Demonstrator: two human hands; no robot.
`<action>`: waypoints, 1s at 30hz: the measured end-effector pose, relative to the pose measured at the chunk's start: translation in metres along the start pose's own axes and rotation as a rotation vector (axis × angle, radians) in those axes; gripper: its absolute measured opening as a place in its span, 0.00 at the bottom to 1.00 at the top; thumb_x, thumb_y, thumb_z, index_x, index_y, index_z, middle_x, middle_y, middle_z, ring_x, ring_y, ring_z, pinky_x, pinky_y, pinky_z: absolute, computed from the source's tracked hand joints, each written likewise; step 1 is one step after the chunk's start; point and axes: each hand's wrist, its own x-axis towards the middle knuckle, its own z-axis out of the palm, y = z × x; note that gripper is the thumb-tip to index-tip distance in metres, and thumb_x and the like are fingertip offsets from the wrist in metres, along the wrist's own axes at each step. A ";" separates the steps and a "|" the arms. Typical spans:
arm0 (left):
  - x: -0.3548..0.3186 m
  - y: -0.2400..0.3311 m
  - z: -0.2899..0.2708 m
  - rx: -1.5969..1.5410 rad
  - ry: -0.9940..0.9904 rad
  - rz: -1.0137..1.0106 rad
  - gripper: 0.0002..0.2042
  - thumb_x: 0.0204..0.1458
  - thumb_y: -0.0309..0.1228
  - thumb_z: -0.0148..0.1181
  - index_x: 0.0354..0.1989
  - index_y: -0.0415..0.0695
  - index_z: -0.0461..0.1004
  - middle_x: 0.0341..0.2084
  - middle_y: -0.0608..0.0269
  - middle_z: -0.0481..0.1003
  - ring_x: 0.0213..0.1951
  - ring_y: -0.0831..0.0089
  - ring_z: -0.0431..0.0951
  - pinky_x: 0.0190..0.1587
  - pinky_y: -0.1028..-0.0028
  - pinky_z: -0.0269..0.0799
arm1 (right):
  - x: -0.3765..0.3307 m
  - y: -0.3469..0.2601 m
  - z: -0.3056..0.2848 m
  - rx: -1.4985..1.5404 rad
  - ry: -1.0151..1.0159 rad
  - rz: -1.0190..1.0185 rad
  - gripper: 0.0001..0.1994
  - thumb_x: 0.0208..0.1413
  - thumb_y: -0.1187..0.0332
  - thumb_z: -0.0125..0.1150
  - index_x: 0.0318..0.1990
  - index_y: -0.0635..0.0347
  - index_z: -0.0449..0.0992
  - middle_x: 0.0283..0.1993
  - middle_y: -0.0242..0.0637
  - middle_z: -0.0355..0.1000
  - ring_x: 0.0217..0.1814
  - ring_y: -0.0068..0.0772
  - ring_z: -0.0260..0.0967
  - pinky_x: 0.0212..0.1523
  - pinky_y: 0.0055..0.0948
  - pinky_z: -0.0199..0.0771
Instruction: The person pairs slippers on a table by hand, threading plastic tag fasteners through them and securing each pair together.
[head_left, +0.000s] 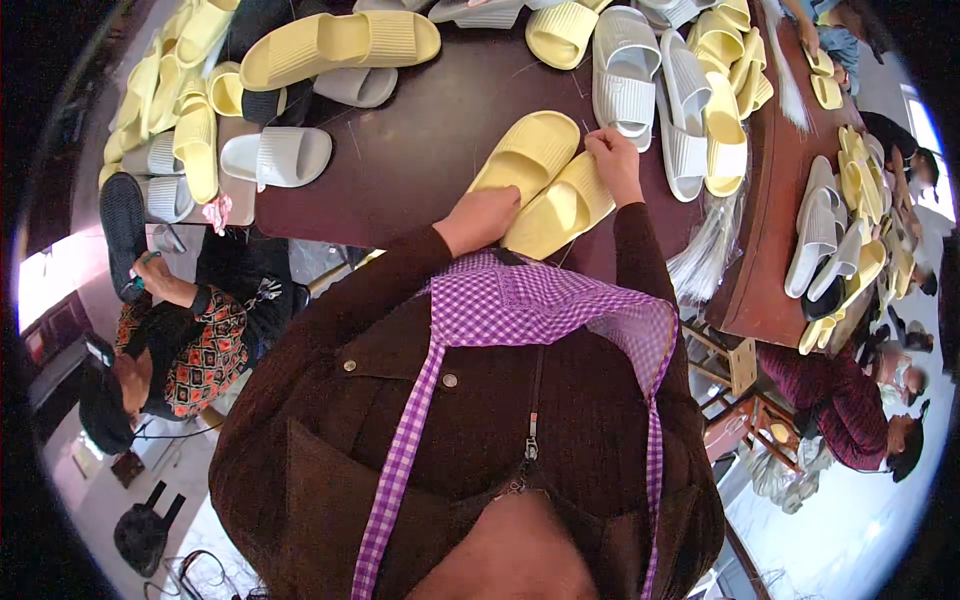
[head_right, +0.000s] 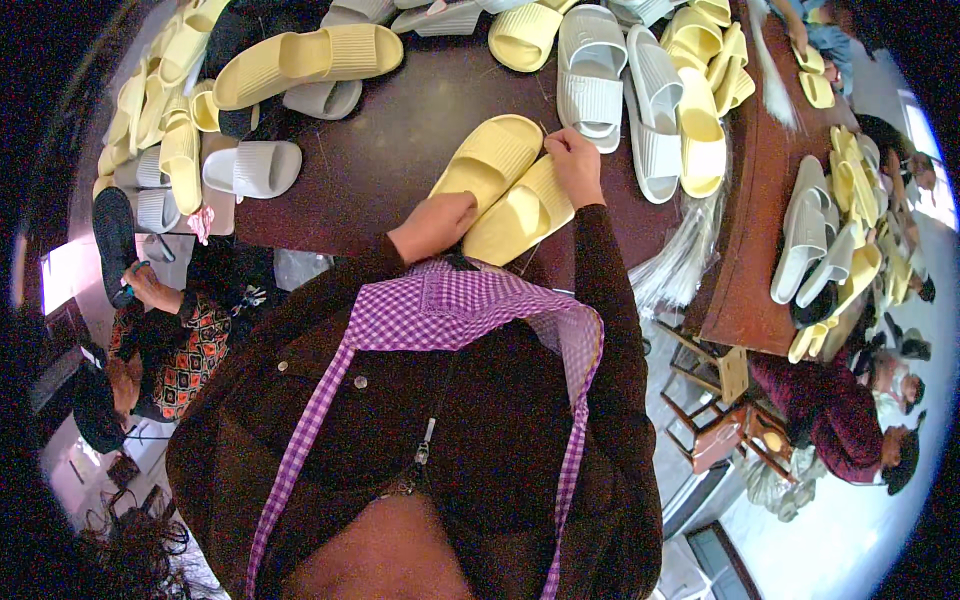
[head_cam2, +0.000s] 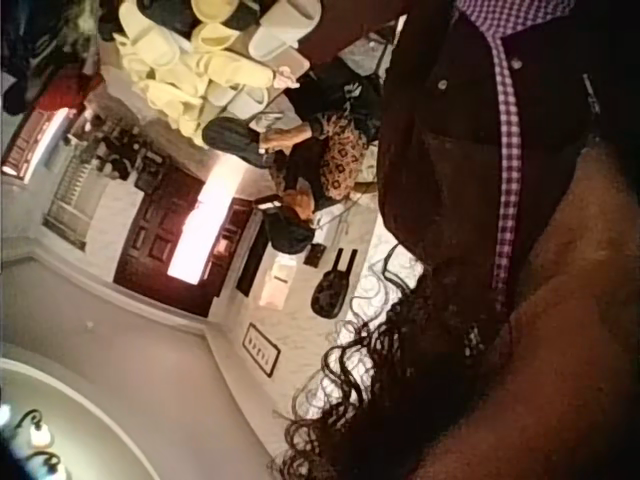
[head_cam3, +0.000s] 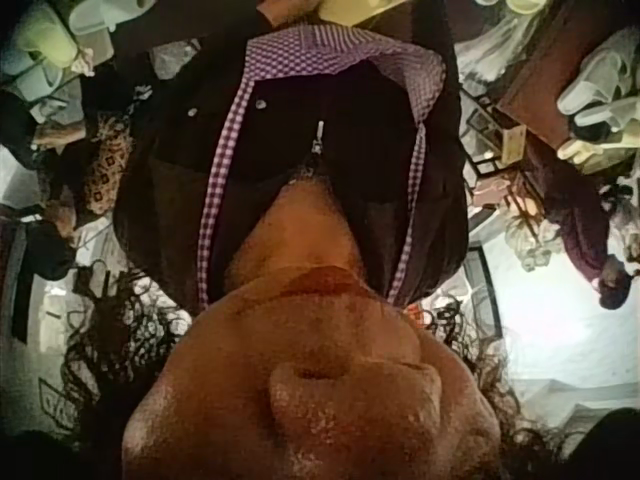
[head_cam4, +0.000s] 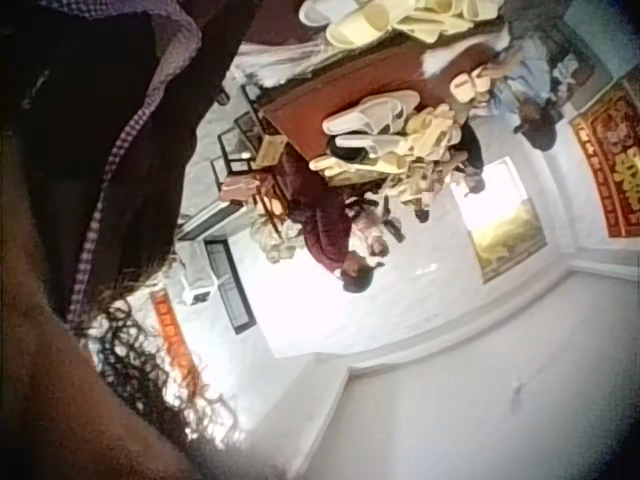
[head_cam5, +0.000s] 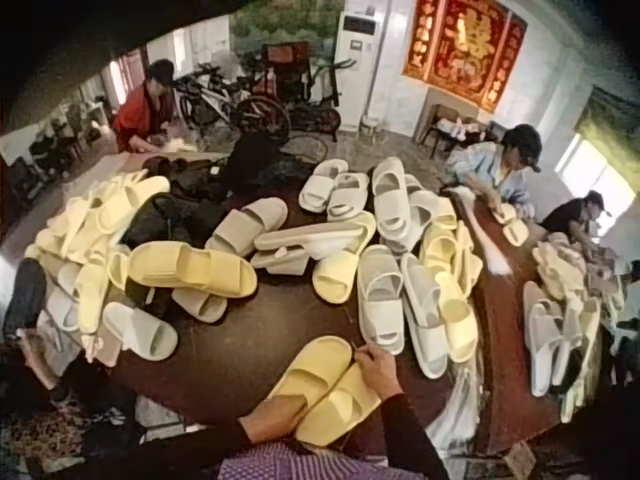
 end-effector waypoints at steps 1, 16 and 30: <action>0.006 0.000 -0.002 0.001 -0.003 0.002 0.11 0.50 0.33 0.47 0.34 0.37 0.68 0.26 0.46 0.72 0.32 0.52 0.73 0.36 0.61 0.68 | 0.000 0.000 0.000 0.001 0.003 0.002 0.09 0.47 0.67 0.58 0.33 0.63 0.76 0.25 0.34 0.73 0.27 0.21 0.67 0.31 0.22 0.67; 0.057 -0.006 -0.008 0.263 0.004 0.446 0.08 0.47 0.28 0.46 0.32 0.39 0.68 0.34 0.50 0.70 0.39 0.55 0.71 0.43 0.63 0.66 | 0.027 -0.005 0.021 0.215 -0.145 0.056 0.08 0.46 0.69 0.59 0.31 0.64 0.75 0.24 0.33 0.71 0.27 0.20 0.65 0.29 0.21 0.65; 0.037 0.017 -0.028 -0.179 0.348 0.309 0.10 0.50 0.27 0.50 0.40 0.37 0.70 0.38 0.51 0.72 0.37 0.56 0.73 0.40 0.67 0.69 | 0.009 -0.041 0.014 0.566 0.015 0.099 0.04 0.51 0.74 0.54 0.32 0.65 0.72 0.29 0.33 0.72 0.31 0.20 0.67 0.35 0.19 0.67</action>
